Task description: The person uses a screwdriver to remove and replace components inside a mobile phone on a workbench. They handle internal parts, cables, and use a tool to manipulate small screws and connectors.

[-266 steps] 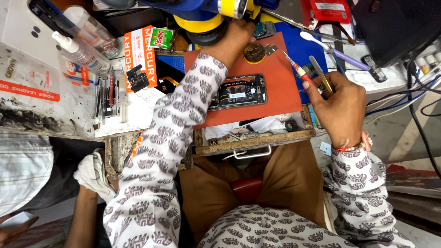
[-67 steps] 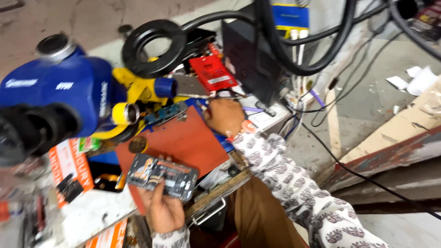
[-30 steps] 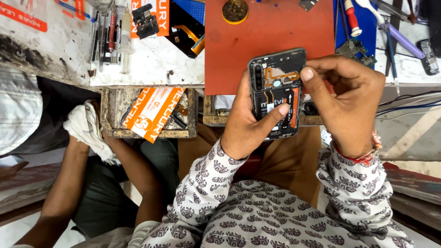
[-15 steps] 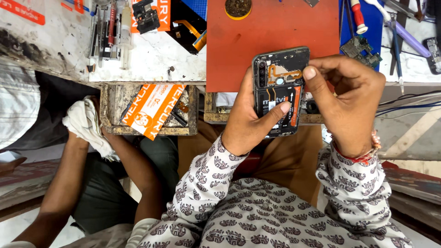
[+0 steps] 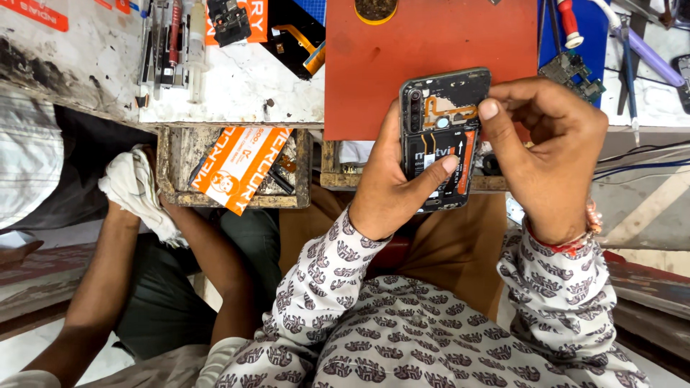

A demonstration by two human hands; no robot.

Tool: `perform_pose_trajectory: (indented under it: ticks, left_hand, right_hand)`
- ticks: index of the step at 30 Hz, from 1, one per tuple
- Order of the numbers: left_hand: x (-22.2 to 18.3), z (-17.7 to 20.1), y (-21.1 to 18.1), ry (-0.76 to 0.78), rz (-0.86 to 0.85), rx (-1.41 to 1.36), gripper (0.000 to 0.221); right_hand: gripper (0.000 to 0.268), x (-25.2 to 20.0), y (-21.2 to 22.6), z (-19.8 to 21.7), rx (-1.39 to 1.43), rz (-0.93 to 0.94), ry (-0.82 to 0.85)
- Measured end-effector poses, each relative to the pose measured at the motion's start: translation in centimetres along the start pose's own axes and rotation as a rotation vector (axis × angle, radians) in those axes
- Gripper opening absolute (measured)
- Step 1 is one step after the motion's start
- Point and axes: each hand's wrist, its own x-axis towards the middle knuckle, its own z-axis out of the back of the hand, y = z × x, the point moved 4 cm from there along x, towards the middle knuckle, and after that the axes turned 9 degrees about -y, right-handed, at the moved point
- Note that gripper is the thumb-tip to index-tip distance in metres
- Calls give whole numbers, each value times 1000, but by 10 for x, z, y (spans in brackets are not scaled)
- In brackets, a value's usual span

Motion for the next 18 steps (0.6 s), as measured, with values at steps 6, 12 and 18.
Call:
perform_pose_trajectory:
  ticks: [6,12,18]
  left_hand:
    - [0,-1,2,4,18,-23,75]
    - [0,1,3,14,-1,0,73]
    - [0,0,4,14,0,-19,72]
  right_hand:
    - [12,-1,-1,0,2,-4,-4]
    - [11,0,-3,0,26,-10,3]
    - [11,2,0,-1,16,-20,23]
